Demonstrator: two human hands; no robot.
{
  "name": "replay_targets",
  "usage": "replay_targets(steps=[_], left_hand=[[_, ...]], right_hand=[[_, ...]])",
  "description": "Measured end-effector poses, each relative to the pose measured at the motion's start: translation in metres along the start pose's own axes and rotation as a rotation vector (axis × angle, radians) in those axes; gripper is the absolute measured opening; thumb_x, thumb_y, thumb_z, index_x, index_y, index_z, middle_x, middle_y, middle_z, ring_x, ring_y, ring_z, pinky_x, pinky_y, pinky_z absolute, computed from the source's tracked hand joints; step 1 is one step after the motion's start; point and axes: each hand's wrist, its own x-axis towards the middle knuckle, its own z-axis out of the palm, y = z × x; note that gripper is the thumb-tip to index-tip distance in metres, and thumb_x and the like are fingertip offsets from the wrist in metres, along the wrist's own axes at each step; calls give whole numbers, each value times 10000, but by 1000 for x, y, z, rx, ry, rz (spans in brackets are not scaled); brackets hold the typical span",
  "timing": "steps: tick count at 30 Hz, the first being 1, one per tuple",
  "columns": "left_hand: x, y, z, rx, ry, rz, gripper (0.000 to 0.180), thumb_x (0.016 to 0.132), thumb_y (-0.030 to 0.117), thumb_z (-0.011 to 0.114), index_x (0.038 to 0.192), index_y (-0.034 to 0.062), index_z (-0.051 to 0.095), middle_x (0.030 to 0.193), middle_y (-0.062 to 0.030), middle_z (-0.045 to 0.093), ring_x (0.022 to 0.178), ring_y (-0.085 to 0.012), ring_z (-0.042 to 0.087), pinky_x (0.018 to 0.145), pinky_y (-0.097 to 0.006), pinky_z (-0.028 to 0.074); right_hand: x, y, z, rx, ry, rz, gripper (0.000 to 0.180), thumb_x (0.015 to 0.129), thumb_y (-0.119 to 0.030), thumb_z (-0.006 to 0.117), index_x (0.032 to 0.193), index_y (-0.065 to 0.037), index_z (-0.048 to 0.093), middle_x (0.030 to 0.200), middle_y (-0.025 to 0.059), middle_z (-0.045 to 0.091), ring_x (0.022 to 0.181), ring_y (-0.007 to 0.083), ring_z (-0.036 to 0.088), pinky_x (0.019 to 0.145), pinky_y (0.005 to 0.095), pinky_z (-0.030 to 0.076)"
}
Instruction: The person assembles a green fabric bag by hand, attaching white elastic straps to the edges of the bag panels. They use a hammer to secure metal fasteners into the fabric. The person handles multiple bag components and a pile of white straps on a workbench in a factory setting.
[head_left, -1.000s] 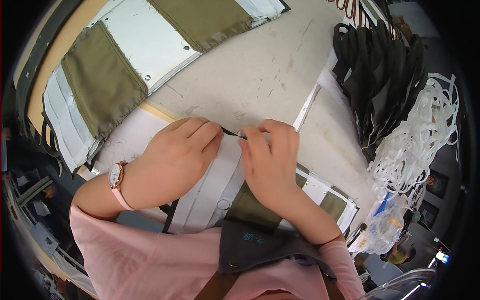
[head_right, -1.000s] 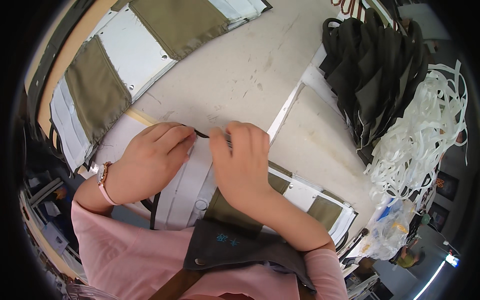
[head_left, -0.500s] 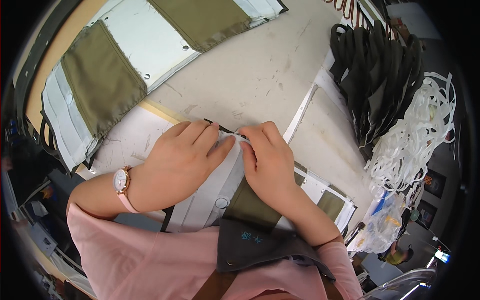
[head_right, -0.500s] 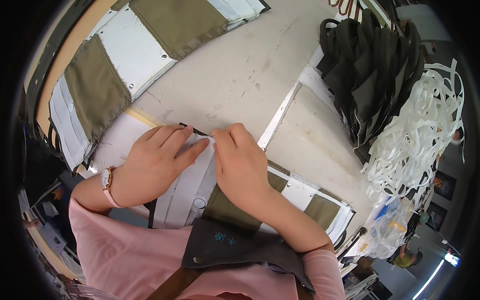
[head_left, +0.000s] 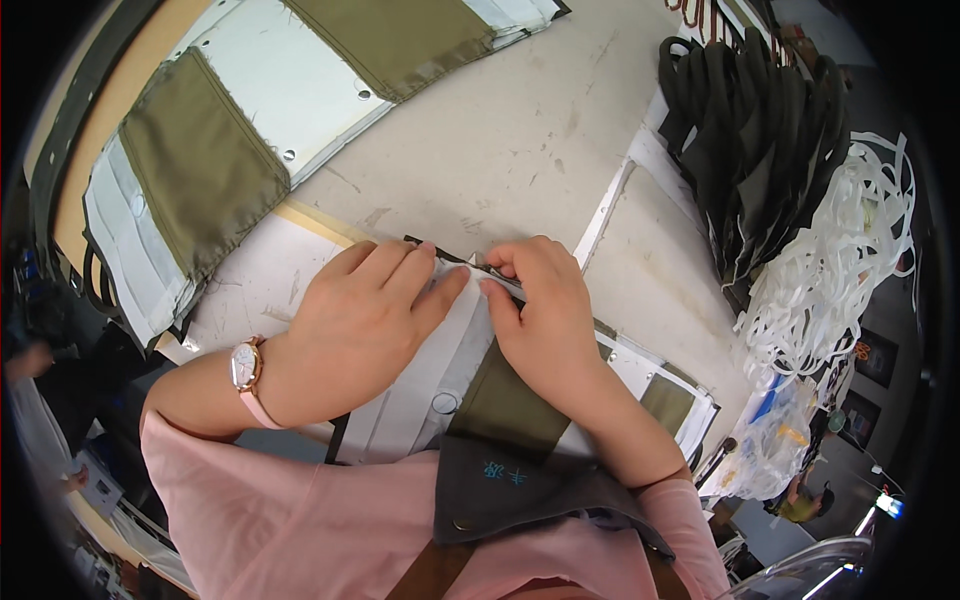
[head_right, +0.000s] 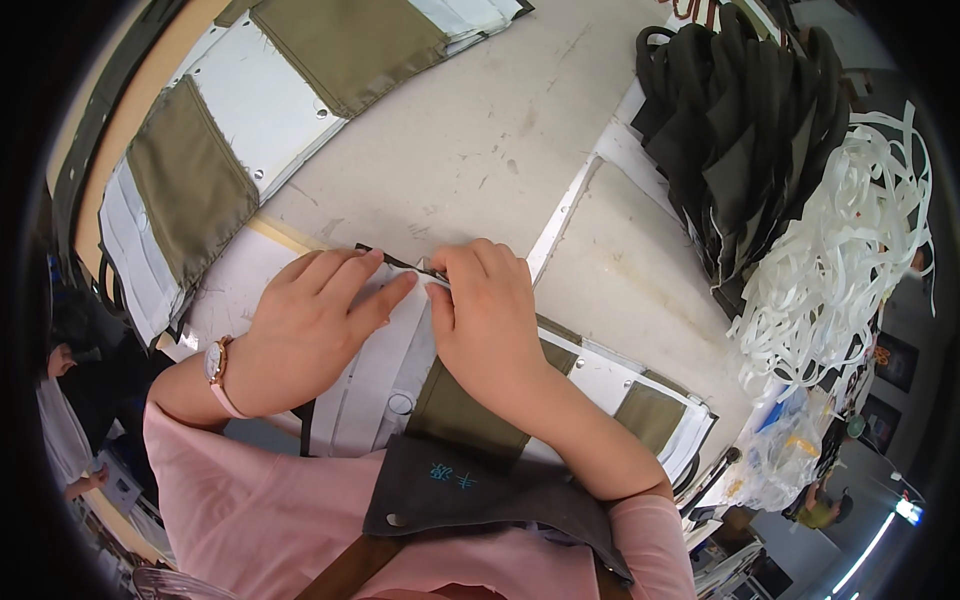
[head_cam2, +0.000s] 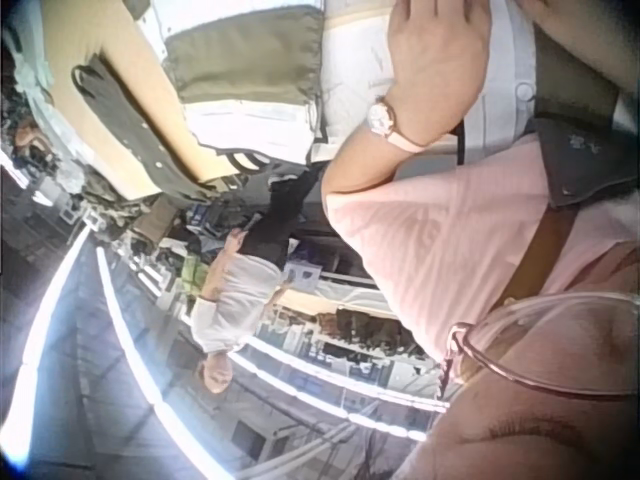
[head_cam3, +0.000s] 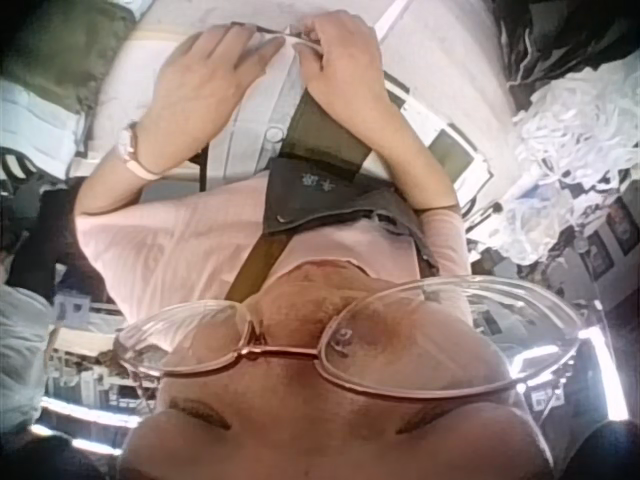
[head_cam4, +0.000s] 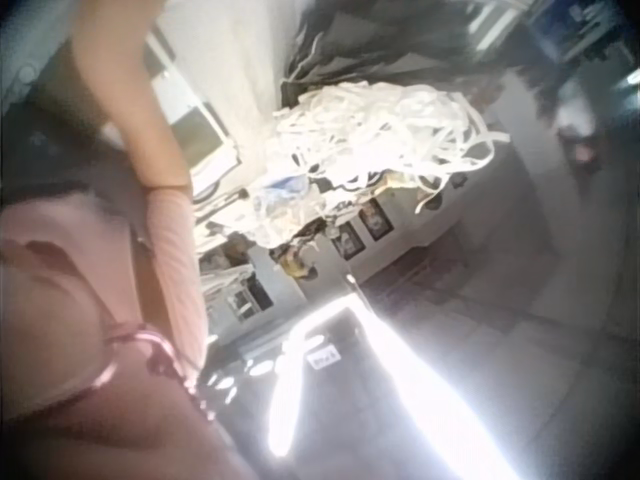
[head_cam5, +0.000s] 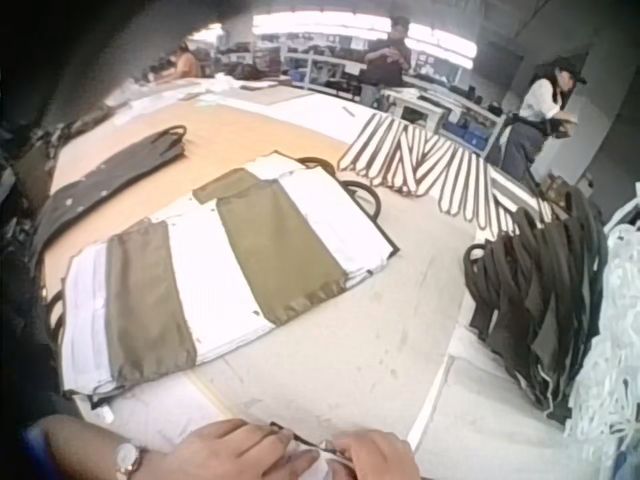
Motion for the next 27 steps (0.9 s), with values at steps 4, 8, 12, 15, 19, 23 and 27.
replay_targets(steps=[4, 8, 12, 15, 19, 23, 27], left_hand=[[0, 1, 0, 19, 21, -3, 420, 781, 155, 656, 1194, 92, 705, 1128, -124, 631, 991, -249, 624, 828, -342, 535], [1, 1, 2, 33, 45, -2, 427, 771, 151, 653, 1191, 102, 711, 1128, -113, 633, 981, -235, 627, 812, -333, 534], [0, 1, 1, 39, 36, -6, 418, 774, 159, 668, 1186, 108, 715, 1134, -106, 635, 980, -231, 629, 806, -335, 533], [0, 0, 0, 21, 29, -2, 423, 770, 148, 660, 1186, 83, 705, 1132, -117, 639, 996, -236, 627, 807, -336, 526], [3, 1, -2, -10, 14, -17, 427, 767, 122, 628, 1173, -4, 668, 1126, -139, 649, 1010, -244, 622, 823, -340, 517], [5, 2, 0, 2, 28, -33, 400, 790, 129, 653, 1155, -35, 641, 1126, -121, 651, 1016, -239, 628, 842, -345, 525], [5, 2, -2, 26, -13, -40, 407, 792, 118, 687, 1176, -10, 647, 1139, -108, 650, 1034, -250, 632, 859, -357, 529]], right_hand=[[-4, 5, 2, -9, 52, -100, 221, 790, 25, 684, 1006, -5, 648, 941, 117, 592, 891, 305, 563, 785, 411, 448], [-10, 12, 5, -145, 96, -303, 272, 746, 21, 670, 1018, 31, 673, 969, 115, 603, 918, 287, 572, 765, 389, 486], [-11, 14, 3, -268, 78, -449, 354, 720, -20, 655, 1067, 49, 675, 1005, 104, 602, 936, 262, 570, 782, 373, 494], [-10, 15, 1, -258, 66, -452, 359, 723, -26, 651, 1074, 45, 674, 1014, 98, 595, 935, 258, 561, 787, 371, 493], [-10, 18, 0, -219, 46, -444, 367, 716, -20, 645, 1077, 41, 674, 1008, 93, 591, 937, 260, 553, 798, 369, 490], [-9, 19, 1, -178, 49, -438, 372, 715, -11, 642, 1082, 29, 678, 989, 91, 583, 934, 266, 550, 807, 373, 488], [-10, 21, 3, -126, 66, -416, 372, 713, 2, 641, 1082, 22, 681, 978, 90, 574, 935, 269, 547, 816, 381, 487]])
